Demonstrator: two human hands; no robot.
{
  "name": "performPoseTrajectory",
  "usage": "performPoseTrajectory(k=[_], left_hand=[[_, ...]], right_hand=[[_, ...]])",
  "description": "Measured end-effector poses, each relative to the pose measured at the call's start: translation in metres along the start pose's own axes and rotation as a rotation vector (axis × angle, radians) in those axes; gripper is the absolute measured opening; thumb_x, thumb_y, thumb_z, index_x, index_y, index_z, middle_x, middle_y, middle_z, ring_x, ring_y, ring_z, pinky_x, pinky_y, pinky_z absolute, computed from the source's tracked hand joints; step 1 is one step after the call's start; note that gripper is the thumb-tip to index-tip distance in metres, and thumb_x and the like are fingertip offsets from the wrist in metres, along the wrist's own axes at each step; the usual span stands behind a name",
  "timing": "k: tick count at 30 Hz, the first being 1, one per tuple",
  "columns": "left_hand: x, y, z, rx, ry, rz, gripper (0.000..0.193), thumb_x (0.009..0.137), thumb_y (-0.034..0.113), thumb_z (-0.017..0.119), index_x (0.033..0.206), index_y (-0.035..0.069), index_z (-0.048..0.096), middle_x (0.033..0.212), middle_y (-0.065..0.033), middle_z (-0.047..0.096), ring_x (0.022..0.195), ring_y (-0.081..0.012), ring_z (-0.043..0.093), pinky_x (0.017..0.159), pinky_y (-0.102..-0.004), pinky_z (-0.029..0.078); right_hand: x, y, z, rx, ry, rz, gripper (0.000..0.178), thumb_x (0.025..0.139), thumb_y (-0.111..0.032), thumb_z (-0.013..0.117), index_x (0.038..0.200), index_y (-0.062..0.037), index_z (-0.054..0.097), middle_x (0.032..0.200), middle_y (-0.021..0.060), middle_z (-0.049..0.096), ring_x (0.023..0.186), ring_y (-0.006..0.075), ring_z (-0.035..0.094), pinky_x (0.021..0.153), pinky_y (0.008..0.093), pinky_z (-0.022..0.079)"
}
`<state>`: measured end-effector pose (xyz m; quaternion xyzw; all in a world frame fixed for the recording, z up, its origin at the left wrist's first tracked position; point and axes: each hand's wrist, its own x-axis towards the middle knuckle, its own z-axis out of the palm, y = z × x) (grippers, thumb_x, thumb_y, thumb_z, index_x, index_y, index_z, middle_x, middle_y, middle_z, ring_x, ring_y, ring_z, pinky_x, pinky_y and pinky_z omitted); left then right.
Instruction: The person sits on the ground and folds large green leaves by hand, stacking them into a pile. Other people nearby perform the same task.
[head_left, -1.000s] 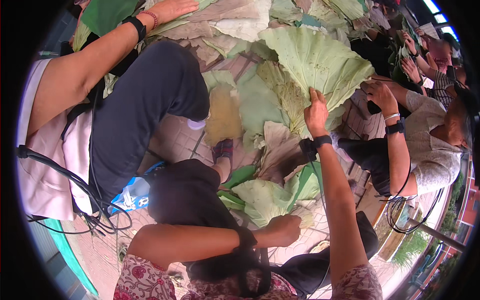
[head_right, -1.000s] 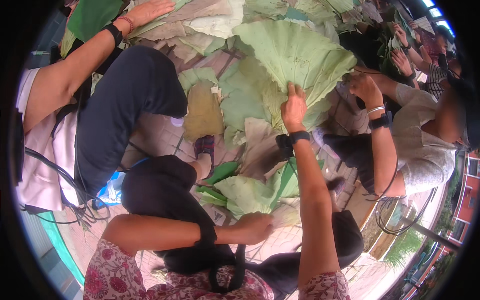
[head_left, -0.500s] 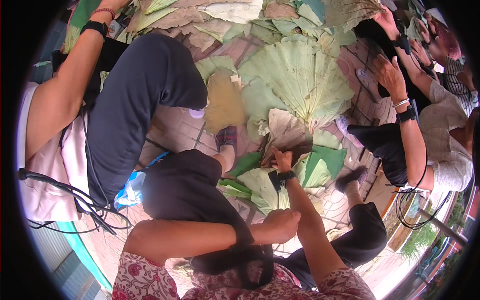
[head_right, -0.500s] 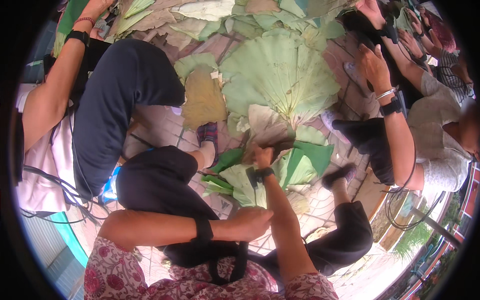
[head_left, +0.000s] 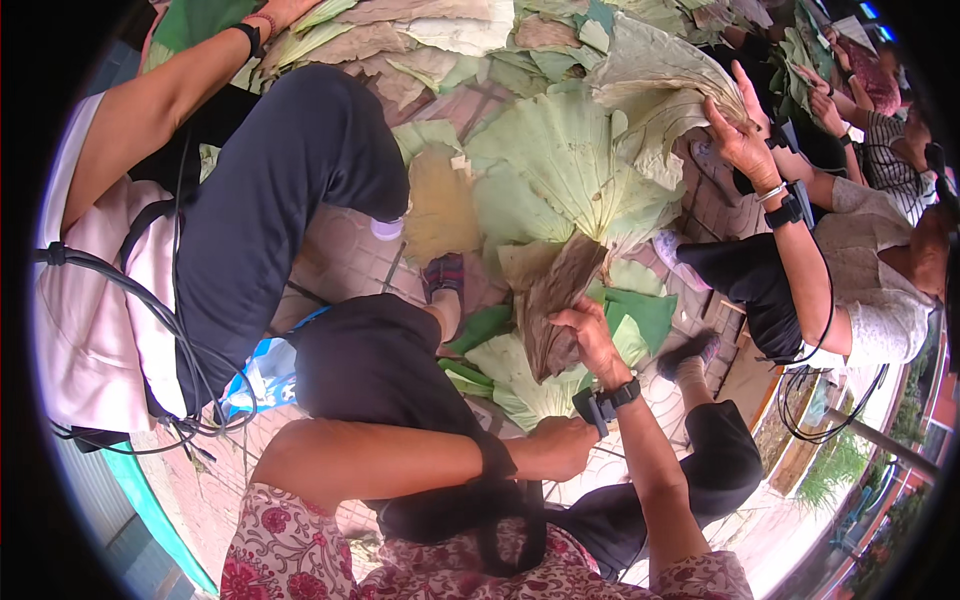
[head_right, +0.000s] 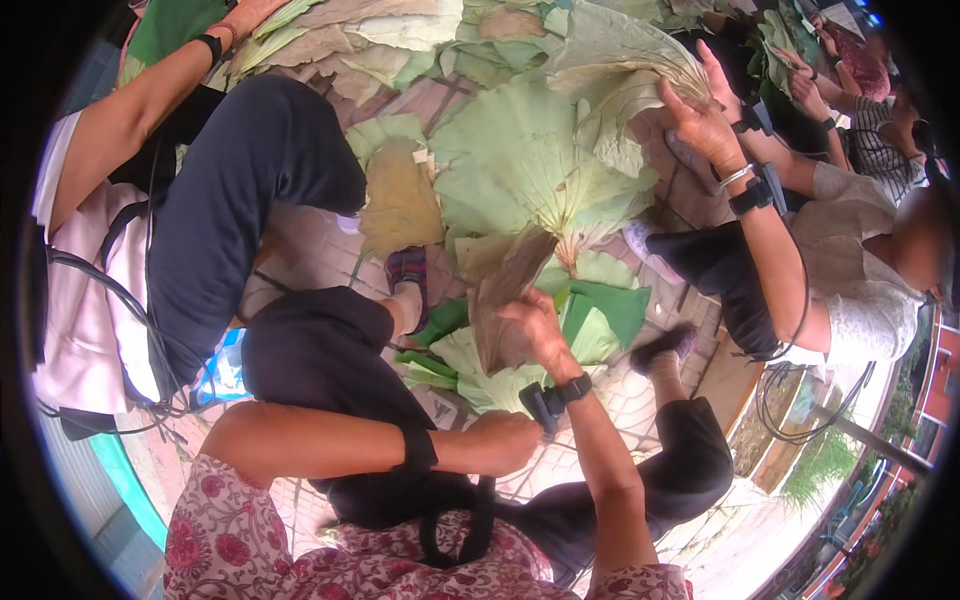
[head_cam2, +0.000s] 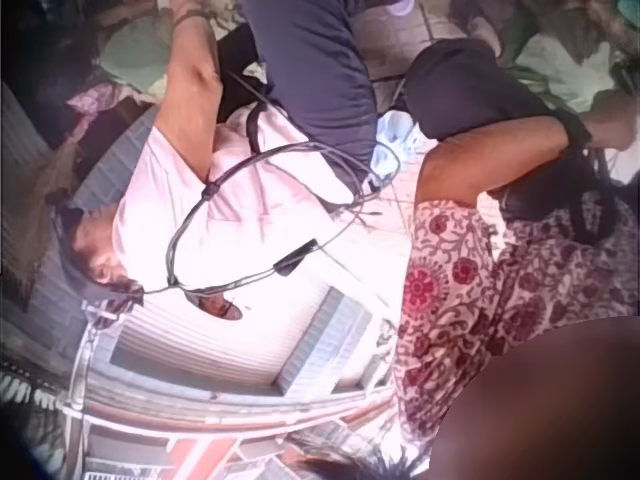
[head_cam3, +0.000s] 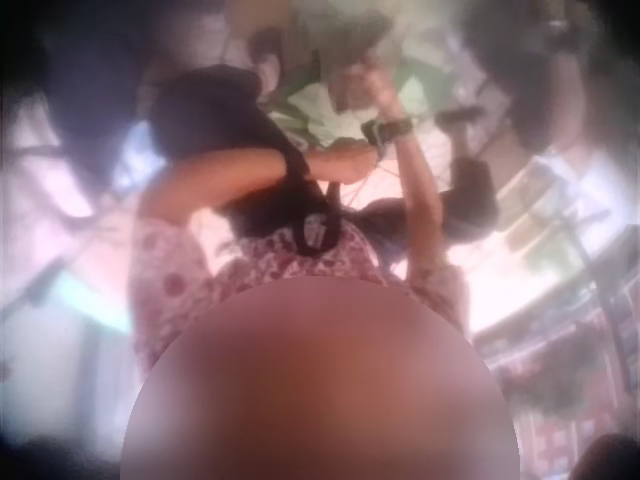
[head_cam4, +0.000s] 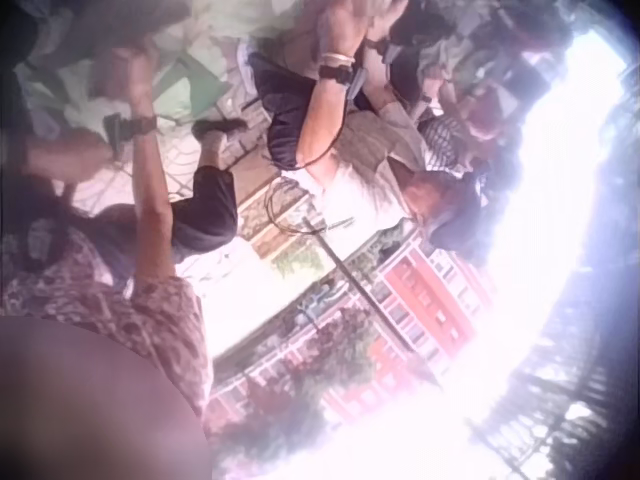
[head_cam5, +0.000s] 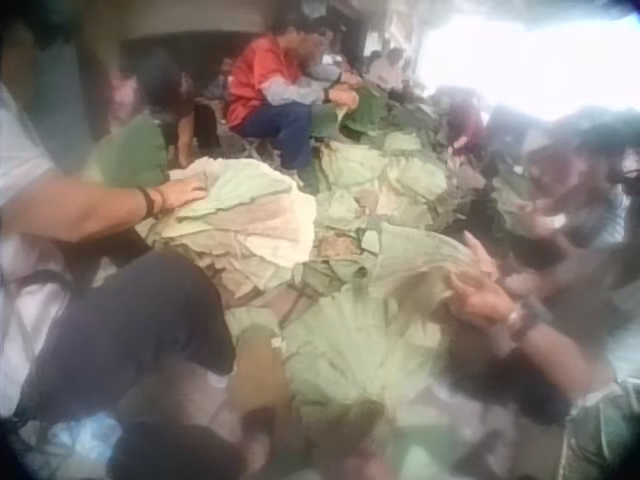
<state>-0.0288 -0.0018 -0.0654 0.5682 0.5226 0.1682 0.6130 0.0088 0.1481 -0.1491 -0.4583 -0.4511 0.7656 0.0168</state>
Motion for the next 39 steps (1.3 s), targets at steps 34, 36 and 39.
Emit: performPoseTrajectory(k=[34, 36, 39], left_hand=[[-0.006, -0.004, 0.000, 0.213, -0.084, 0.074, 0.014, 0.074, 0.000, 0.061, 0.087, -0.002, 0.064, 0.089, -0.0232, 0.066, 0.085, -0.0394, 0.067, 0.069, -0.0482, 0.052], [-0.005, -0.006, 0.001, 0.217, -0.116, 0.060, 0.016, 0.074, 0.000, 0.062, 0.089, -0.002, 0.065, 0.089, -0.0229, 0.067, 0.085, -0.0390, 0.068, 0.069, -0.0473, 0.053], [-0.004, -0.006, -0.001, 0.245, -0.156, 0.050, 0.017, 0.074, 0.001, 0.063, 0.091, -0.002, 0.066, 0.088, -0.0218, 0.068, 0.084, -0.0373, 0.069, 0.068, -0.0462, 0.053]], right_hand=[[0.080, 0.161, -0.015, -1.130, 0.322, -0.283, 0.060, 0.076, -0.023, 0.078, 0.125, -0.0006, 0.050, 0.117, 0.0188, 0.057, 0.111, 0.0352, 0.057, 0.086, 0.0464, 0.052], [0.085, 0.163, 0.017, -1.230, 0.339, -0.224, 0.071, 0.074, -0.028, 0.079, 0.131, -0.0026, 0.045, 0.129, 0.0221, 0.048, 0.121, 0.0404, 0.049, 0.090, 0.0503, 0.050], [0.095, 0.180, 0.034, -1.489, 0.452, -0.153, 0.076, 0.074, -0.029, 0.078, 0.134, -0.0040, 0.039, 0.132, 0.0223, 0.042, 0.122, 0.0424, 0.044, 0.086, 0.0516, 0.051]])
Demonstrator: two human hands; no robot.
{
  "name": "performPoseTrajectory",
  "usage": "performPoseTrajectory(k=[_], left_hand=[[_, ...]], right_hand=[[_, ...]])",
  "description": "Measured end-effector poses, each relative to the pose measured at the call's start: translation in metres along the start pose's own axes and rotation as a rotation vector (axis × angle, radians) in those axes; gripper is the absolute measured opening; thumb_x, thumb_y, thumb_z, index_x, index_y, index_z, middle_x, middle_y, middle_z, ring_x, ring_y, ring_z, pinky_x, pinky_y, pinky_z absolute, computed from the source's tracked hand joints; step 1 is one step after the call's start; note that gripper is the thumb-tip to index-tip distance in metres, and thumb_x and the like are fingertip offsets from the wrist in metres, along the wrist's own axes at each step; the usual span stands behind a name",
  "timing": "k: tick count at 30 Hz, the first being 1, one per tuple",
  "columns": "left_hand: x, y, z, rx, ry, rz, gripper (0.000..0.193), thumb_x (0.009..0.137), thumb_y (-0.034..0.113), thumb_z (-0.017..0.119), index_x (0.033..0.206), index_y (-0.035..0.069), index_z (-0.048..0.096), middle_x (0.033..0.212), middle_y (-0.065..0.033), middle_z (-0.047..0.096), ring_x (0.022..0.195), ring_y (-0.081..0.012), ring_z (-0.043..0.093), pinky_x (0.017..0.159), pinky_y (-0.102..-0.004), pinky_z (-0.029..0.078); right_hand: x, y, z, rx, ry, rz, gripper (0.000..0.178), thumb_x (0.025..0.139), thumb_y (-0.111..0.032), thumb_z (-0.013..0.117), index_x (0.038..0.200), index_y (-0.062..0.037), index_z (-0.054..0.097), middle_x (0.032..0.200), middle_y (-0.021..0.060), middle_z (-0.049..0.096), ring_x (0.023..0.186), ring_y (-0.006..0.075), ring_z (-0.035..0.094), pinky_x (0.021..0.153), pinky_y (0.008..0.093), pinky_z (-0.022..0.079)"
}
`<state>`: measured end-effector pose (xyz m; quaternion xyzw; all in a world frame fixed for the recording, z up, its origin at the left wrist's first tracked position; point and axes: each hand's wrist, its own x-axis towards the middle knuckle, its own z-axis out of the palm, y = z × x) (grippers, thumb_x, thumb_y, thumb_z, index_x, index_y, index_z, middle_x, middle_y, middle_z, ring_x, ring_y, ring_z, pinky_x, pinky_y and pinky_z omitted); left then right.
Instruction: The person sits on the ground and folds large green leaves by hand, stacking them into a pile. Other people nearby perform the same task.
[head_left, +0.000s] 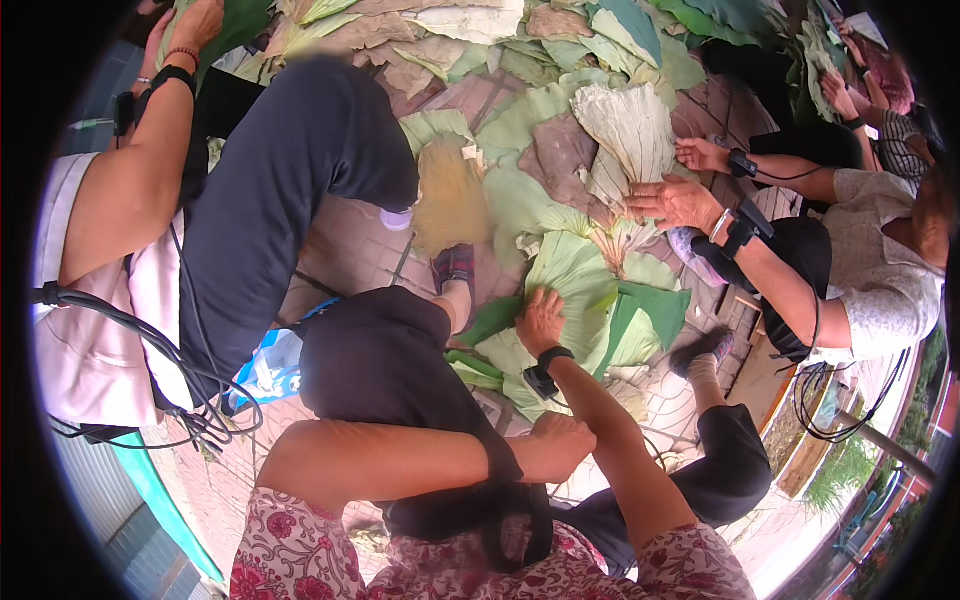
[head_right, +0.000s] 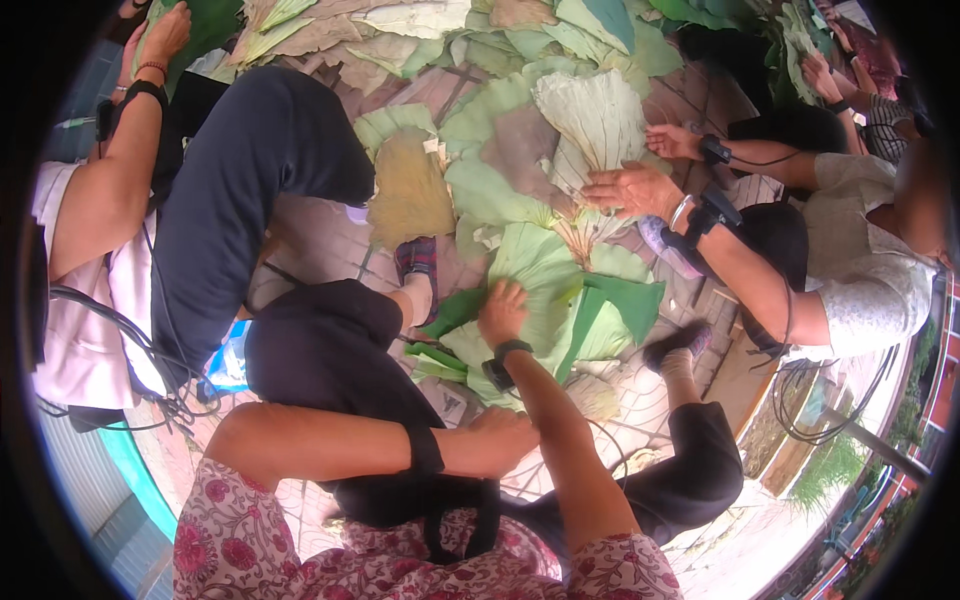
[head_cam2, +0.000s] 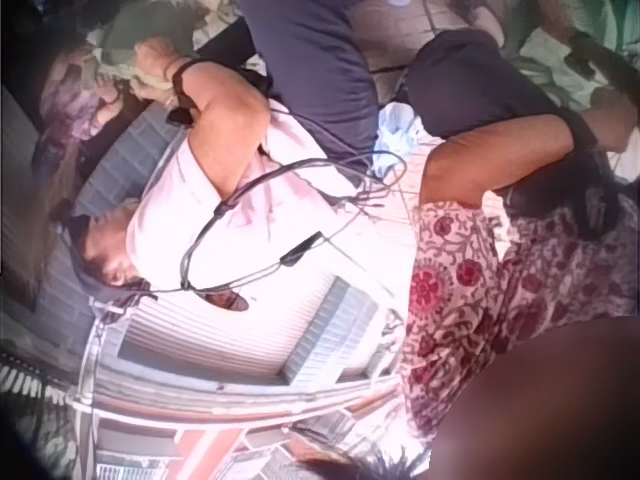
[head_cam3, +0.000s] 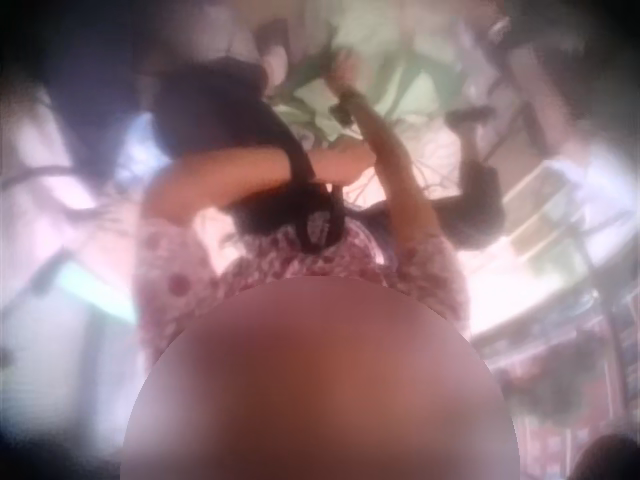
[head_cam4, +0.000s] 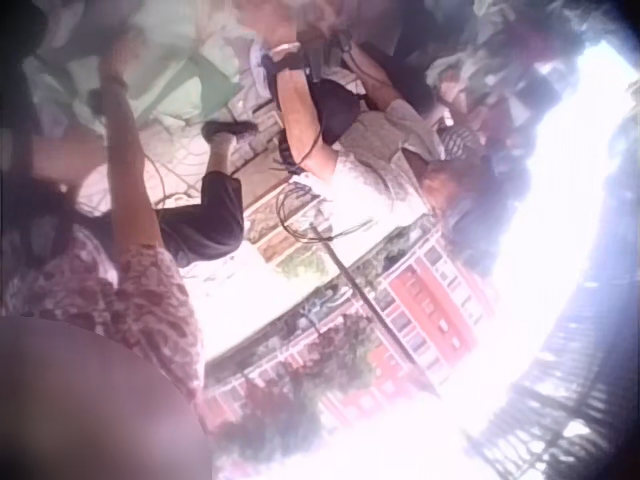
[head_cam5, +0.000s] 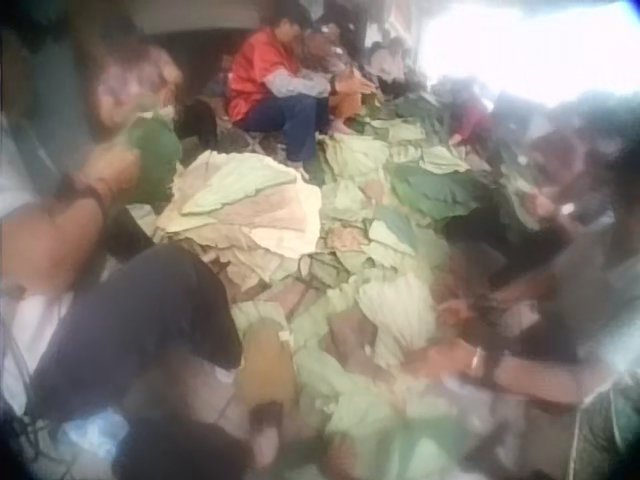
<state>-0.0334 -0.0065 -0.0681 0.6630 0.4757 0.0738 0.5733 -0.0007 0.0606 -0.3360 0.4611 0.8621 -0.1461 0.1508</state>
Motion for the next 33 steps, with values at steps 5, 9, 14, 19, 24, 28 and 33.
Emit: performPoseTrajectory(k=[5, 9, 14, 19, 24, 28, 33], left_hand=[[0.001, -0.004, -0.002, 0.010, 0.039, -0.043, 0.016, 0.072, 0.002, 0.066, 0.087, -0.001, 0.066, 0.090, -0.0216, 0.067, 0.086, -0.0371, 0.068, 0.071, -0.0454, 0.052], [0.003, -0.005, -0.005, 0.037, 0.062, -0.007, 0.015, 0.070, 0.005, 0.068, 0.085, 0.000, 0.066, 0.090, -0.0209, 0.067, 0.087, -0.0374, 0.068, 0.071, -0.0455, 0.052], [0.005, -0.005, 0.003, 0.098, 0.080, 0.039, 0.013, 0.070, 0.005, 0.067, 0.083, 0.001, 0.068, 0.087, -0.0195, 0.068, 0.084, -0.0353, 0.069, 0.066, -0.0447, 0.052], [0.010, -0.004, 0.008, 0.174, 0.104, 0.085, 0.007, 0.070, 0.004, 0.066, 0.076, 0.003, 0.069, 0.084, -0.0156, 0.069, 0.079, -0.0314, 0.070, 0.058, -0.0413, 0.052], [0.010, -0.003, 0.005, 0.255, 0.090, 0.119, 0.012, 0.070, 0.003, 0.065, 0.081, 0.005, 0.070, 0.080, -0.0129, 0.070, 0.078, -0.0288, 0.071, 0.056, -0.0395, 0.052], [0.004, 0.000, 0.003, 0.264, 0.098, 0.120, 0.016, 0.070, 0.000, 0.065, 0.084, 0.004, 0.071, 0.082, -0.0125, 0.070, 0.080, -0.0285, 0.071, 0.058, -0.0395, 0.053], [0.007, -0.002, 0.015, 0.271, 0.060, 0.122, 0.017, 0.070, 0.001, 0.065, 0.086, 0.004, 0.071, 0.087, -0.0125, 0.071, 0.081, -0.0288, 0.071, 0.061, -0.0411, 0.054]], right_hand=[[0.016, 0.031, -0.003, 0.112, -0.019, -0.197, 0.054, 0.079, -0.022, 0.072, 0.124, -0.0060, 0.047, 0.111, 0.0195, 0.049, 0.106, 0.0415, 0.052, 0.078, 0.0491, 0.053], [0.018, 0.067, -0.018, 0.316, 0.006, -0.306, 0.027, 0.084, -0.017, 0.065, 0.108, -0.0058, 0.061, 0.096, 0.0174, 0.062, 0.089, 0.0343, 0.062, 0.074, 0.0430, 0.054], [-0.002, 0.091, -0.064, 0.978, -0.073, 0.055, 0.010, 0.092, -0.014, 0.063, 0.086, -0.0062, 0.066, 0.064, -0.0048, 0.047, 0.063, 0.0049, 0.036, 0.057, 0.0260, 0.033], [-0.020, 0.104, -0.112, 1.108, -0.019, 0.168, 0.014, 0.089, -0.010, 0.066, 0.078, -0.0055, 0.059, 0.066, -0.0091, 0.042, 0.062, 0.0030, 0.034, 0.055, 0.0240, 0.028], [-0.044, 0.083, -0.166, 0.834, 0.042, -0.101, 0.010, 0.086, -0.007, 0.067, 0.088, -0.0010, 0.060, 0.067, -0.0036, 0.045, 0.063, 0.0059, 0.038, 0.056, 0.0256, 0.033], [-0.058, 0.049, -0.199, 0.804, -0.064, -0.228, 0.013, 0.087, -0.004, 0.065, 0.098, 0.0024, 0.063, 0.070, 0.0003, 0.047, 0.065, 0.0085, 0.042, 0.060, 0.0263, 0.039], [-0.049, 0.026, -0.225, 0.731, -0.050, -0.348, 0.017, 0.090, -0.002, 0.064, 0.107, 0.0022, 0.065, 0.081, 0.0008, 0.060, 0.070, 0.0057, 0.049, 0.063, 0.0253, 0.044]])
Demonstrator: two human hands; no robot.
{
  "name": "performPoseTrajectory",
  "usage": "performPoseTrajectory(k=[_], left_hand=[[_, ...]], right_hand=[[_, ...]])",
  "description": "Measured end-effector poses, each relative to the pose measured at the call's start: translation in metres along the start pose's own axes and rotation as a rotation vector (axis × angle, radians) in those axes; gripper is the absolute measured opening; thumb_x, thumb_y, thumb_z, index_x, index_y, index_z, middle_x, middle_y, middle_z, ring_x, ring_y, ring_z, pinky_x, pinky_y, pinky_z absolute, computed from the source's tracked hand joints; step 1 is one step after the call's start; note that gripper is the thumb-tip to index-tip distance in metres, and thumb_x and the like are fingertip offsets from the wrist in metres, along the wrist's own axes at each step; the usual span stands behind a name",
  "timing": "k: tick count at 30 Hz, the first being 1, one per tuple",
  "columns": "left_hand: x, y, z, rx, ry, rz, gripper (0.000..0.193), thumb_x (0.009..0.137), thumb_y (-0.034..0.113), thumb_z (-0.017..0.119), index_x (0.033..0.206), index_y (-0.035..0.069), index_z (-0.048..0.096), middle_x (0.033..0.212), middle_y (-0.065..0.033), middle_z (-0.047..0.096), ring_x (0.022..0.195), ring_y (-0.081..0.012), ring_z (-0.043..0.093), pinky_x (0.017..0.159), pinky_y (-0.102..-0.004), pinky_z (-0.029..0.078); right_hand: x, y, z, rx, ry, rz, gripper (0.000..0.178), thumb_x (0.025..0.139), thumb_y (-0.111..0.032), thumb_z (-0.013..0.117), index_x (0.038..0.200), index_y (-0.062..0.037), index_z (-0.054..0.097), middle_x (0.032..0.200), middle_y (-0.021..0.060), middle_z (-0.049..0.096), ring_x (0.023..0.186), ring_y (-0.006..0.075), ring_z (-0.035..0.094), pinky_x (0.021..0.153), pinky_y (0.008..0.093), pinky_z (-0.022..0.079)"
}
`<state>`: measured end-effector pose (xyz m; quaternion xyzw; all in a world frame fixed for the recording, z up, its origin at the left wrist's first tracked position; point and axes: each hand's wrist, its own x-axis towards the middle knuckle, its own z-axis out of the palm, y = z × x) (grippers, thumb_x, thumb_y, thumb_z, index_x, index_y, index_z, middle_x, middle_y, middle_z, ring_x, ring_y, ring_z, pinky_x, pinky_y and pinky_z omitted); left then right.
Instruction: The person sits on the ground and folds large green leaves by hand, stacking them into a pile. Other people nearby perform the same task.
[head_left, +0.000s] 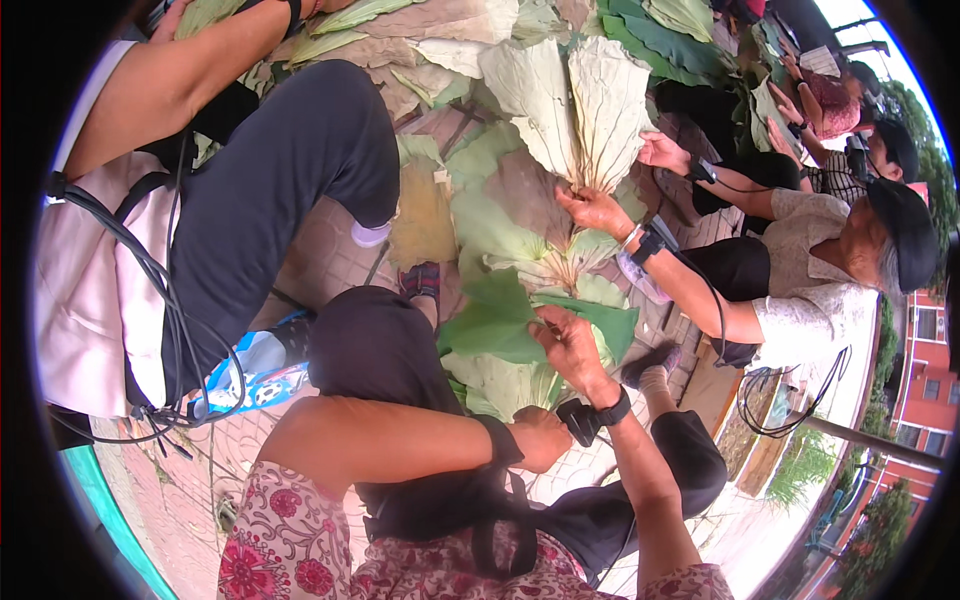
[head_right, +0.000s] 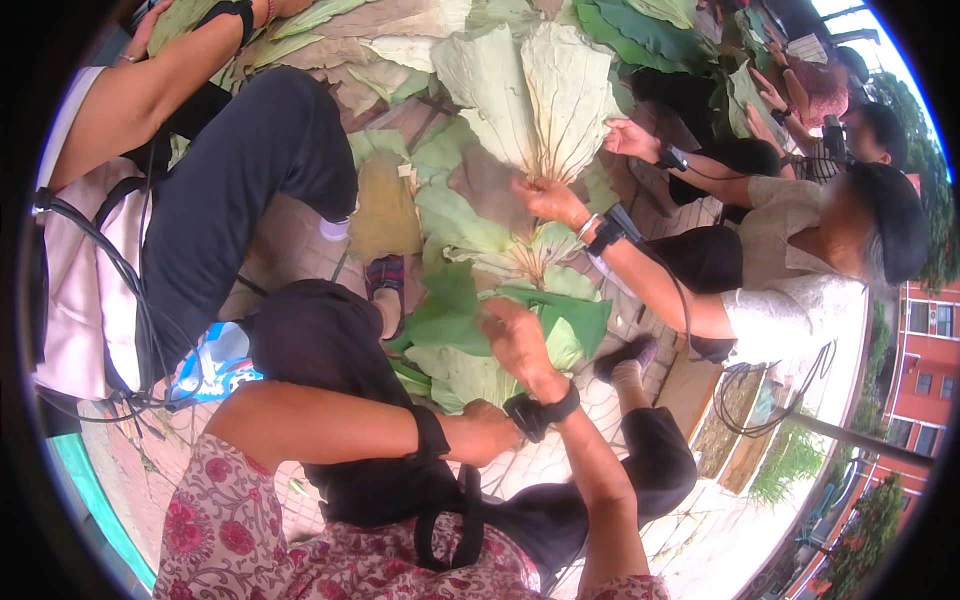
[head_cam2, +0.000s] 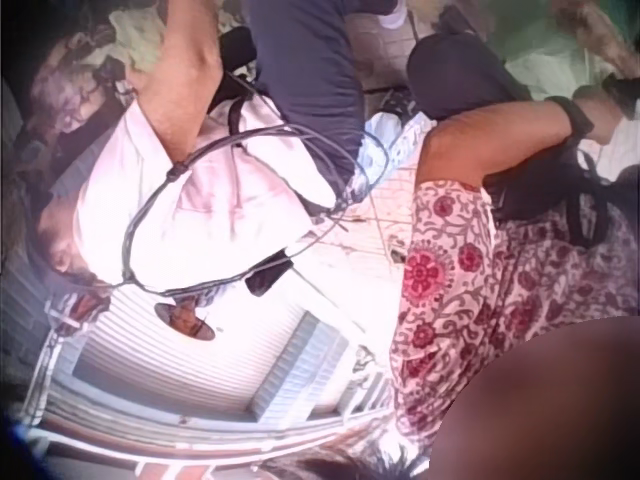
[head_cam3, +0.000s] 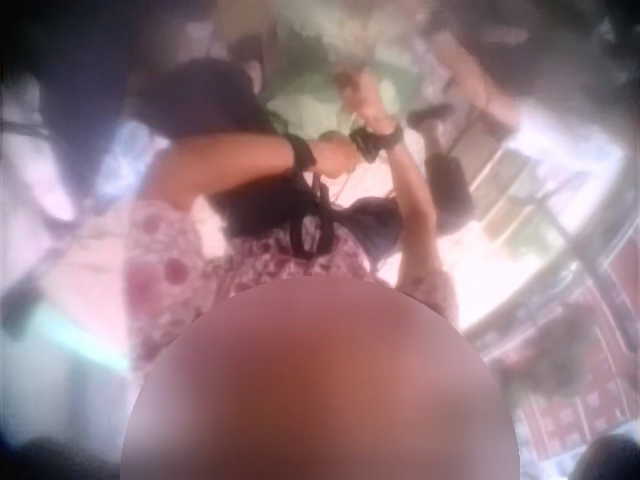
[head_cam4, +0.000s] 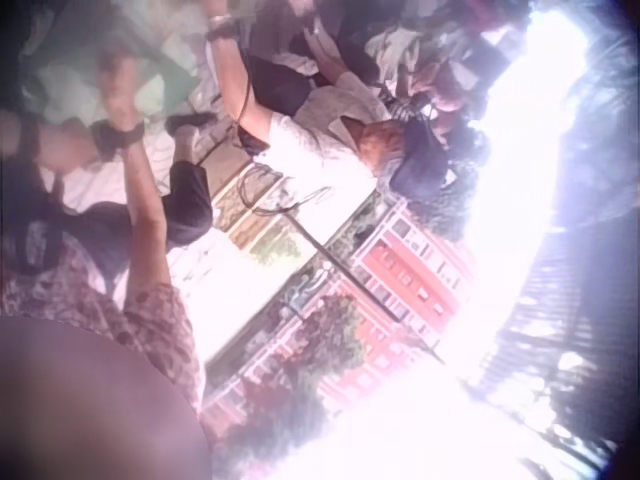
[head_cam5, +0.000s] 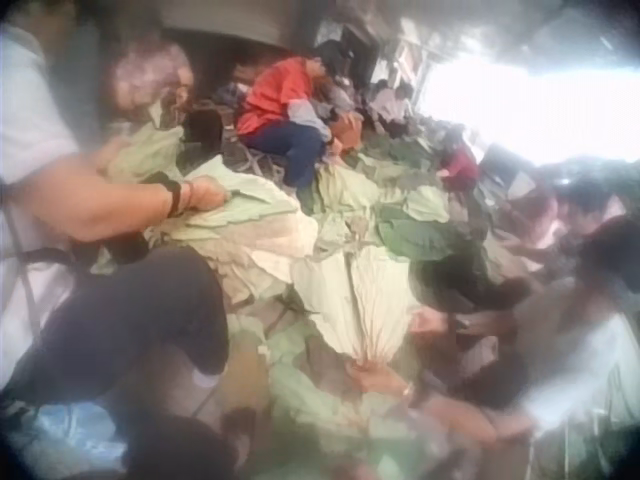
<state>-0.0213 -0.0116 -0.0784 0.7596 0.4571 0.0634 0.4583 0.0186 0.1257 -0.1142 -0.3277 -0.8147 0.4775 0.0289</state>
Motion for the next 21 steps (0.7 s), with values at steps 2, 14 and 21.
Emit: performPoseTrajectory(k=[2, 14, 21], left_hand=[[0.000, -0.001, -0.001, -0.001, -0.047, 0.001, 0.020, 0.069, 0.001, 0.066, 0.088, 0.005, 0.071, 0.086, -0.0118, 0.071, 0.081, -0.0287, 0.071, 0.060, -0.0424, 0.053], [0.010, 0.006, 0.010, 0.184, -0.141, -0.013, 0.028, 0.066, 0.009, 0.071, 0.093, 0.007, 0.070, 0.085, -0.0094, 0.071, 0.079, -0.0270, 0.071, 0.054, -0.0444, 0.051], [-0.004, 0.007, -0.004, 0.121, -0.080, -0.051, 0.018, 0.068, 0.012, 0.071, 0.086, 0.009, 0.071, 0.078, -0.0058, 0.070, 0.072, -0.0249, 0.070, 0.055, -0.0424, 0.047]], right_hand=[[0.017, -0.008, -0.010, 0.050, 0.028, 0.008, 0.016, 0.091, -0.003, 0.063, 0.107, 0.0018, 0.066, 0.083, -0.0001, 0.062, 0.072, 0.0048, 0.051, 0.064, 0.0247, 0.045], [0.166, -0.109, -0.144, -0.298, 0.724, -0.637, 0.022, 0.088, 0.002, 0.061, 0.108, -0.0055, 0.068, 0.098, 0.0108, 0.066, 0.085, 0.0278, 0.064, 0.076, 0.0324, 0.050], [0.203, -0.032, -0.096, -0.654, 0.526, -0.576, 0.029, 0.082, 0.001, 0.062, 0.109, -0.0074, 0.067, 0.110, 0.0083, 0.067, 0.101, 0.0309, 0.062, 0.086, 0.0397, 0.051]])
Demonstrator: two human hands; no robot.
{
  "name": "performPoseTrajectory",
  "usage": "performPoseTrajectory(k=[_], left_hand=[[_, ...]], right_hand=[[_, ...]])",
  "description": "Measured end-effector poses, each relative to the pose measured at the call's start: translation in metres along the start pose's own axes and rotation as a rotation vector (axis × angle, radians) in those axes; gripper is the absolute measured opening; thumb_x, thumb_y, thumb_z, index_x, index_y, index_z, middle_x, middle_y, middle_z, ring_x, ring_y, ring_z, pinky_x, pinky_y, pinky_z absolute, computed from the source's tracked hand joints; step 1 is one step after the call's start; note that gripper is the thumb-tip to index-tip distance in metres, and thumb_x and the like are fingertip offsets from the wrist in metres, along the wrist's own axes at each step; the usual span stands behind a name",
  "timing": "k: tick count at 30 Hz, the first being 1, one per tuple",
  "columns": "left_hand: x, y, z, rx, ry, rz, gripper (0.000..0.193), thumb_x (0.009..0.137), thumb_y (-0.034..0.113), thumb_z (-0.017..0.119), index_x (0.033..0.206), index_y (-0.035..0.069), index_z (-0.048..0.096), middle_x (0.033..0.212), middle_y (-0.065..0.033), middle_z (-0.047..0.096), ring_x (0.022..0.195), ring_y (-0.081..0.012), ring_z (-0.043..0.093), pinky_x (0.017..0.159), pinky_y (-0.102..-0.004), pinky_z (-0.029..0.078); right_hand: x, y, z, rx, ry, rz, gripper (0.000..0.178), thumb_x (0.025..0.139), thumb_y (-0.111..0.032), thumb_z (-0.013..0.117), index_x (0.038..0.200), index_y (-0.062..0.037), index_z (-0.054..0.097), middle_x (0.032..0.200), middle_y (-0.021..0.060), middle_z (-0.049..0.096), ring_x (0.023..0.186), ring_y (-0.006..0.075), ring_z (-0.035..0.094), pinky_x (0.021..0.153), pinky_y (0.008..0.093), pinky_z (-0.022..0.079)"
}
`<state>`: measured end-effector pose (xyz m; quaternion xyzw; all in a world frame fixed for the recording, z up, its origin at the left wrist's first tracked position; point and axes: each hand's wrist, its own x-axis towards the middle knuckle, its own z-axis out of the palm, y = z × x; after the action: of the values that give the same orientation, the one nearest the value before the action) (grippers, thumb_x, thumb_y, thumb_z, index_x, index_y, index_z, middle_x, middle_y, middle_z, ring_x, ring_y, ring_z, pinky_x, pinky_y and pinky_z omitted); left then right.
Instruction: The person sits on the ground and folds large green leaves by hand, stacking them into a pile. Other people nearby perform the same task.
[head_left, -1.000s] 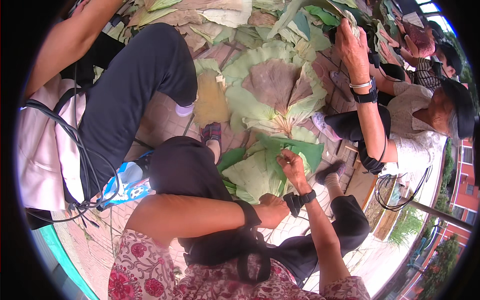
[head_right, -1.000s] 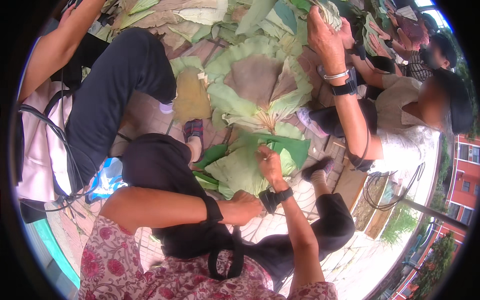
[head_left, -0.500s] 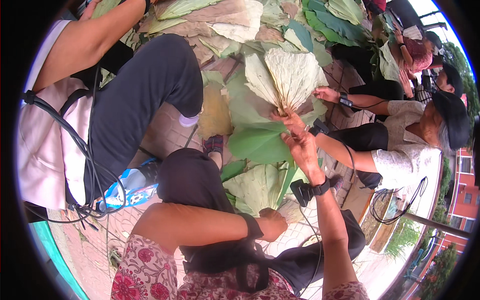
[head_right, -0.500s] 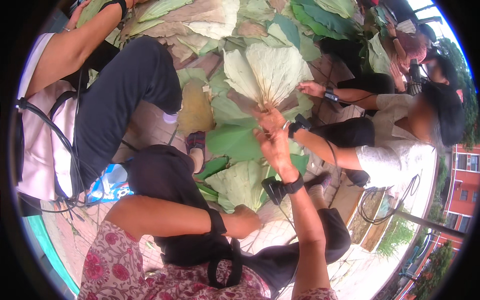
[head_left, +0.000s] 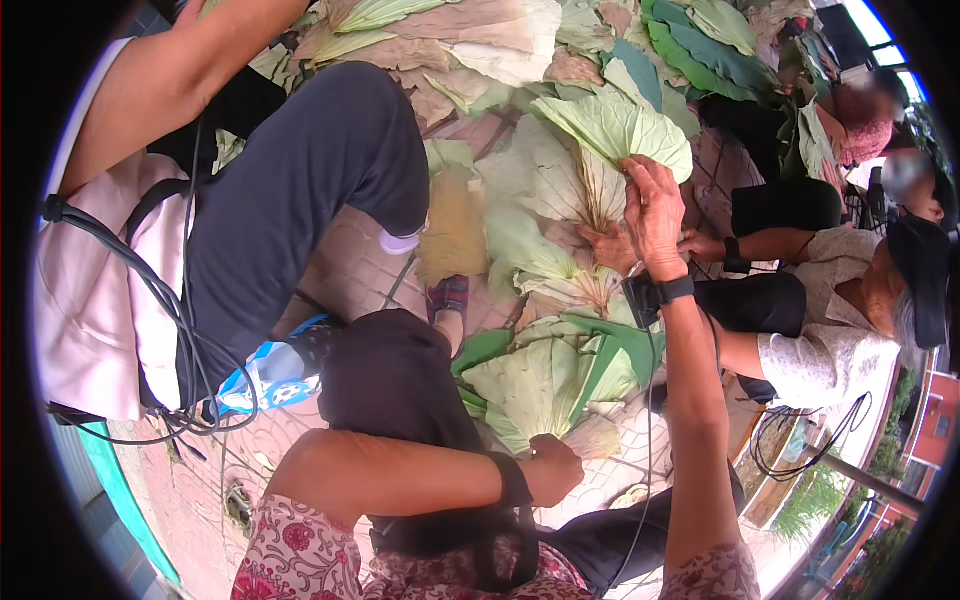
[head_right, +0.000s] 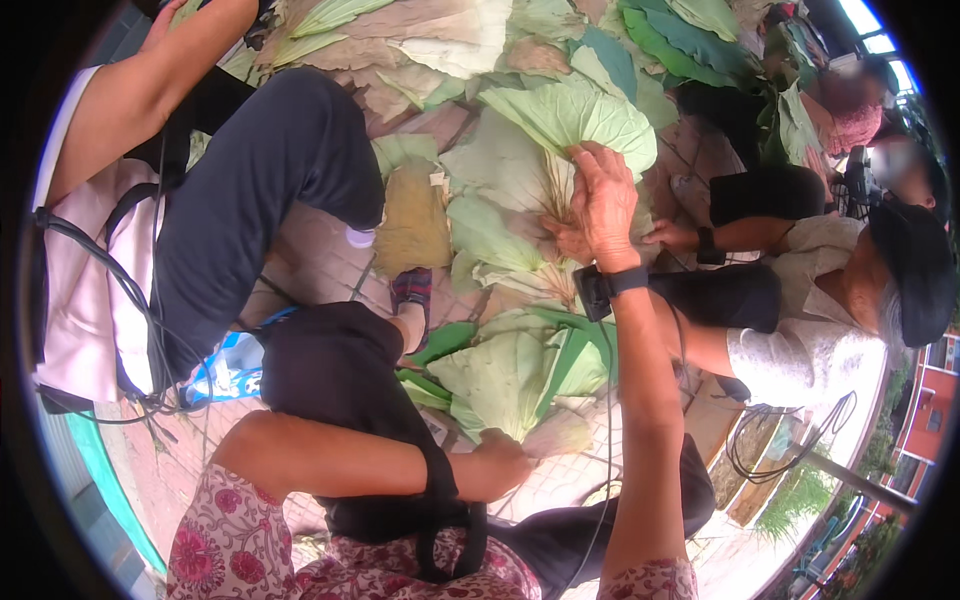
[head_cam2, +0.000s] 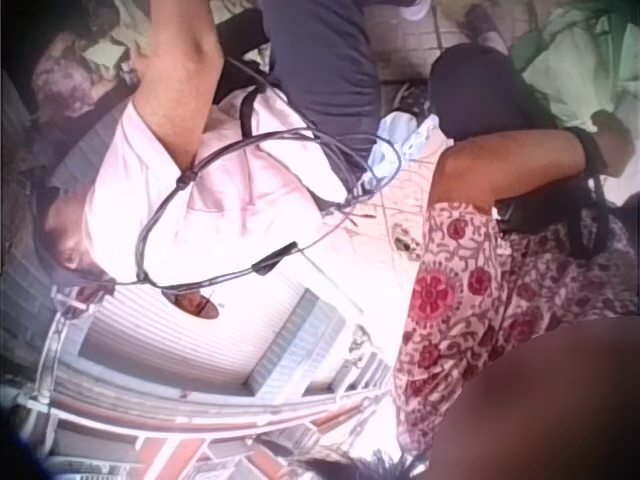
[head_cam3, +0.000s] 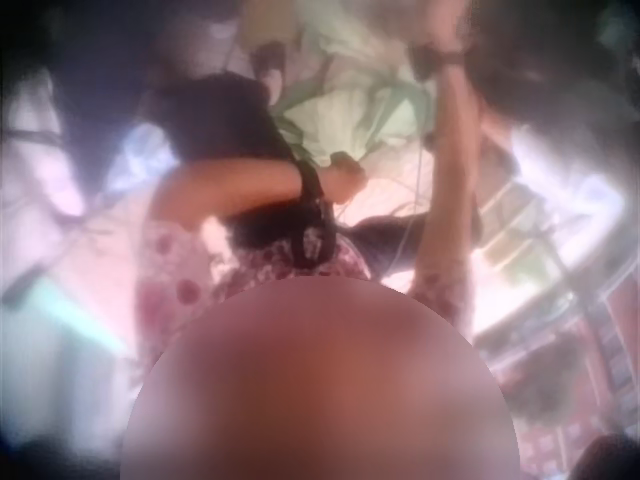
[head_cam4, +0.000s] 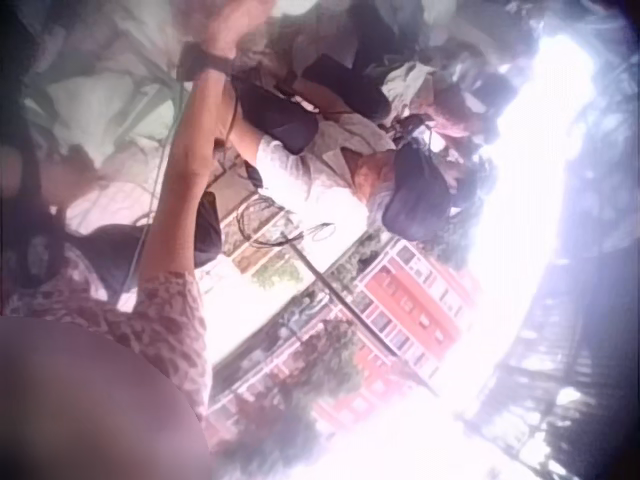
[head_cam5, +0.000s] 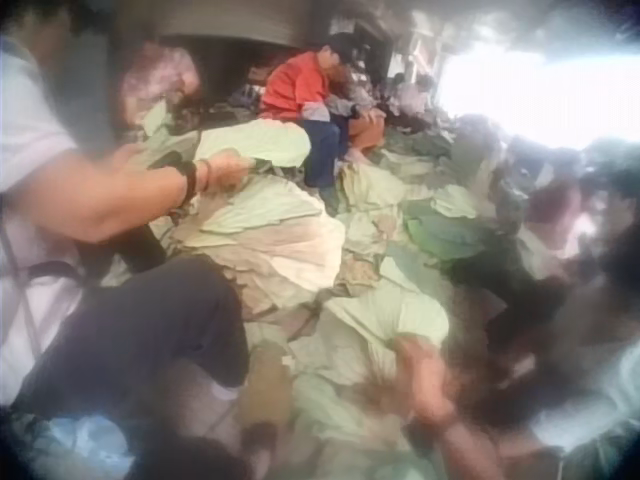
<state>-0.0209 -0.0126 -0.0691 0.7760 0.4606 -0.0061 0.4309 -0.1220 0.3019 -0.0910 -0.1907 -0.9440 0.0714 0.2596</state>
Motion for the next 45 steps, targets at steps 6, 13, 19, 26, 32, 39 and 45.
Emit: performPoseTrajectory(k=[6, 13, 19, 26, 32, 39, 45], left_hand=[[0.005, -0.009, 0.004, 0.051, 0.088, -0.005, 0.016, 0.069, 0.015, 0.071, 0.085, 0.011, 0.072, 0.080, -0.0064, 0.071, 0.077, -0.0256, 0.070, 0.059, -0.0445, 0.048], [-0.001, -0.007, -0.014, -0.029, -0.149, 0.019, 0.037, 0.068, 0.019, 0.077, 0.102, 0.004, 0.072, 0.098, -0.0131, 0.071, 0.090, -0.0316, 0.069, 0.077, -0.0577, 0.052], [-0.001, 0.000, 0.001, 0.091, -0.172, 0.037, 0.034, 0.068, 0.019, 0.078, 0.099, 0.006, 0.074, 0.094, -0.0105, 0.072, 0.093, -0.0283, 0.069, 0.076, -0.0556, 0.052], [0.003, -0.007, -0.004, 0.054, -0.077, -0.014, 0.021, 0.060, 0.007, 0.076, 0.081, 0.006, 0.075, 0.080, -0.0116, 0.072, 0.081, -0.0284, 0.072, 0.066, -0.0454, 0.054], [0.010, -0.044, -0.016, 0.054, 0.001, -0.136, 0.017, 0.065, 0.004, 0.072, 0.082, 0.005, 0.075, 0.080, -0.0136, 0.071, 0.085, -0.0301, 0.072, 0.069, -0.0415, 0.054], [0.029, -0.057, -0.010, -0.224, 0.212, -0.308, 0.020, 0.086, 0.020, 0.063, 0.085, 0.001, 0.071, 0.087, -0.0172, 0.071, 0.083, -0.0339, 0.071, 0.070, -0.0433, 0.055], [0.034, -0.074, -0.013, -1.356, 0.424, -0.489, 0.023, 0.087, 0.018, 0.059, 0.097, -0.002, 0.065, 0.087, -0.0192, 0.070, 0.079, -0.0337, 0.070, 0.069, -0.0433, 0.056]], right_hand=[[-0.097, 0.059, 0.079, -0.078, -0.523, 0.203, 0.027, 0.083, -0.004, 0.061, 0.109, -0.0092, 0.068, 0.107, 0.0123, 0.068, 0.100, 0.0349, 0.062, 0.088, 0.0462, 0.048], [-0.241, -0.023, -0.005, 0.090, -0.334, 0.582, 0.015, 0.088, -0.004, 0.060, 0.102, -0.0069, 0.066, 0.101, 0.0138, 0.069, 0.094, 0.0329, 0.067, 0.078, 0.0398, 0.053], [-0.420, -0.060, -0.011, 0.057, -0.674, 1.013, 0.053, 0.080, -0.038, 0.076, 0.116, -0.0023, 0.060, 0.106, 0.0224, 0.067, 0.101, 0.0411, 0.064, 0.083, 0.0483, 0.051], [-0.468, -0.100, 0.027, 0.145, -0.760, 1.231, 0.034, 0.081, -0.029, 0.068, 0.103, -0.0036, 0.066, 0.100, 0.0272, 0.068, 0.089, 0.0446, 0.064, 0.079, 0.0501, 0.052], [-0.428, -0.090, -0.008, 0.894, -0.180, 1.288, 0.015, 0.092, -0.017, 0.056, 0.097, -0.0029, 0.059, 0.086, 0.0135, 0.067, 0.076, 0.0316, 0.067, 0.073, 0.0388, 0.056], [-0.369, -0.085, -0.077, 1.565, 0.169, 1.473, 0.016, 0.095, -0.004, 0.055, 0.111, -0.0082, 0.057, 0.103, 0.0047, 0.065, 0.093, 0.0184, 0.065, 0.082, 0.0377, 0.055], [-0.328, -0.123, -0.116, 1.764, -0.008, 1.400, 0.018, 0.097, -0.005, 0.055, 0.114, -0.0107, 0.058, 0.111, 0.0035, 0.067, 0.099, 0.0174, 0.064, 0.090, 0.0393, 0.051]])
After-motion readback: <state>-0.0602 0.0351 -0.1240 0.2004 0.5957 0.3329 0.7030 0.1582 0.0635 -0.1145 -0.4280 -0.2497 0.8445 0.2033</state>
